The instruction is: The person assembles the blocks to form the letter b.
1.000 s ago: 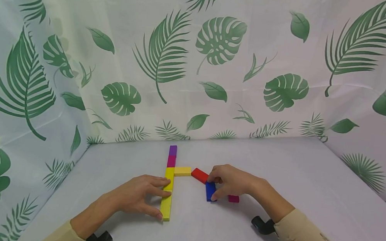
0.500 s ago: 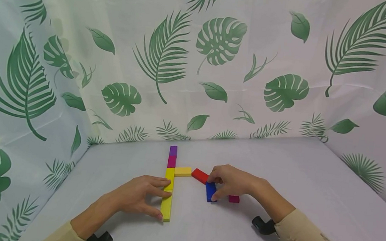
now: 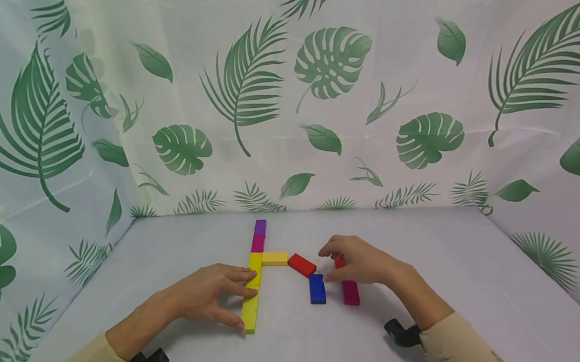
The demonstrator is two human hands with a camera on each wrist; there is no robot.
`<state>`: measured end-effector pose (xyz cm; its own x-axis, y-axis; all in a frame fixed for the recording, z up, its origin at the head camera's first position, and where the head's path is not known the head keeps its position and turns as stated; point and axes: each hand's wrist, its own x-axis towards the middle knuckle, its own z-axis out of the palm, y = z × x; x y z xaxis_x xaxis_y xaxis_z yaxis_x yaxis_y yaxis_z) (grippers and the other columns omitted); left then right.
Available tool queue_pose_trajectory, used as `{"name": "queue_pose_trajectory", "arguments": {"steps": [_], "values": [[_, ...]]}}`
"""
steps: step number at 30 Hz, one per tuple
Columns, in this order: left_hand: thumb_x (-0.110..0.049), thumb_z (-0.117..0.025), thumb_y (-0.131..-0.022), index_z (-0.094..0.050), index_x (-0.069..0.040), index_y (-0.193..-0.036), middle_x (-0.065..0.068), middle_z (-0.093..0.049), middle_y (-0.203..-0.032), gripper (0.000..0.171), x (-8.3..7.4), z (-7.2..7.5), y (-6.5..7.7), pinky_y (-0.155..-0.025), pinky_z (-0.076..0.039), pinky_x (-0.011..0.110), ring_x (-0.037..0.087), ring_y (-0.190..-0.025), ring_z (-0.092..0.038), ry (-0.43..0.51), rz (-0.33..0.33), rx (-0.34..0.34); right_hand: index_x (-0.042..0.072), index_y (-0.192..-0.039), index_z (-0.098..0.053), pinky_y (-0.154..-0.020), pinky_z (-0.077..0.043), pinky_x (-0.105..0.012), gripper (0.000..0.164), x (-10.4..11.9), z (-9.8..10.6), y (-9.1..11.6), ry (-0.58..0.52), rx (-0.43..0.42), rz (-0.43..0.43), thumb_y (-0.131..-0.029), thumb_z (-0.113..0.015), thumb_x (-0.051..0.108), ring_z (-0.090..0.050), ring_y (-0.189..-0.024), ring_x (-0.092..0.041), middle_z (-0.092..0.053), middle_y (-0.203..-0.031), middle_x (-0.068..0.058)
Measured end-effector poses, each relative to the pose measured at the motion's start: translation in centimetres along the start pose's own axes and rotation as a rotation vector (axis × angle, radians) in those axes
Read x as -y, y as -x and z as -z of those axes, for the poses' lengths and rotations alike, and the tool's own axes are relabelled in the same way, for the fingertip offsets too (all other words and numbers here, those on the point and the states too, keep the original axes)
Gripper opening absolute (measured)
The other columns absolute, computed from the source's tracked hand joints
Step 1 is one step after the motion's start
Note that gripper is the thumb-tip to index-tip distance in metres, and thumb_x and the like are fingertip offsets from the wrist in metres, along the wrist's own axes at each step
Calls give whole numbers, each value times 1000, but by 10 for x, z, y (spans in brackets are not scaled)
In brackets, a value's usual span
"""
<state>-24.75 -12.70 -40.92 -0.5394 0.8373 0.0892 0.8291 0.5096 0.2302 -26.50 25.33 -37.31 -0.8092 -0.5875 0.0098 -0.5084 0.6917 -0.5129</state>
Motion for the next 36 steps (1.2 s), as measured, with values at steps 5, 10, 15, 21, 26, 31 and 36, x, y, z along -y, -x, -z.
{"name": "queue_pose_trajectory", "arguments": {"steps": [5, 10, 15, 21, 26, 31, 36], "values": [[-76, -70, -82, -69, -29, -137, 1, -56, -154, 73, 0, 0, 0, -120, -43, 45, 16, -145, -51, 4, 2, 1, 10, -132, -69, -90, -61, -42, 48, -3, 2, 0, 8, -9, -35, -89, -83, 27, -61, -119, -30, -67, -131, -10], [-77, -69, -82, -69, -30, -138, 0, -56, -154, 73, 0, 0, 0, -120, -43, 44, 15, -145, -51, 5, 7, 6, 11, -134, -69, -91, -61, -46, 49, -8, 1, 1, 32, -17, -51, -89, -82, 27, -59, -124, -33, -65, -133, -10], [-77, -68, -82, -69, -30, -138, 1, -56, -154, 73, 0, -1, 0, -120, -43, 44, 15, -145, -51, 4, 2, 2, 12, -134, -68, -88, -61, -42, 50, -14, 1, 0, 29, -25, -60, -89, -83, 28, -59, -124, -33, -64, -135, -11], [-77, -68, -82, -69, -29, -137, 1, -57, -154, 74, 1, -1, 0, -120, -43, 44, 15, -145, -52, 6, -3, -2, 14, -134, -68, -90, -63, -48, 52, -17, 2, 0, 18, -32, -95, -87, -84, 29, -57, -129, -35, -64, -136, -9], [-79, -67, -81, -69, -30, -137, 0, -57, -154, 75, 2, -2, 0, -120, -44, 45, 15, -145, -51, 9, 1, -3, 12, -134, -68, -94, -61, -54, 53, -18, 3, 0, 21, -40, -95, -87, -84, 31, -57, -129, -36, -64, -136, -10], [-78, -68, -81, -69, -30, -138, 0, -56, -155, 75, 1, -1, 0, -120, -43, 45, 15, -146, -50, 19, 12, 9, 11, -134, -68, -94, -60, -55, 53, -23, 3, 0, 26, -49, -105, -87, -84, 32, -58, -128, -36, -64, -136, -10], [-78, -68, -82, -68, -31, -138, 0, -55, -155, 74, 0, 0, -1, -121, -42, 45, 15, -146, -50, 20, 21, 18, 10, -133, -69, -94, -60, -55, 54, -25, 4, 1, 15, -52, -107, -86, -85, 32, -59, -126, -39, -64, -135, -12]]}}
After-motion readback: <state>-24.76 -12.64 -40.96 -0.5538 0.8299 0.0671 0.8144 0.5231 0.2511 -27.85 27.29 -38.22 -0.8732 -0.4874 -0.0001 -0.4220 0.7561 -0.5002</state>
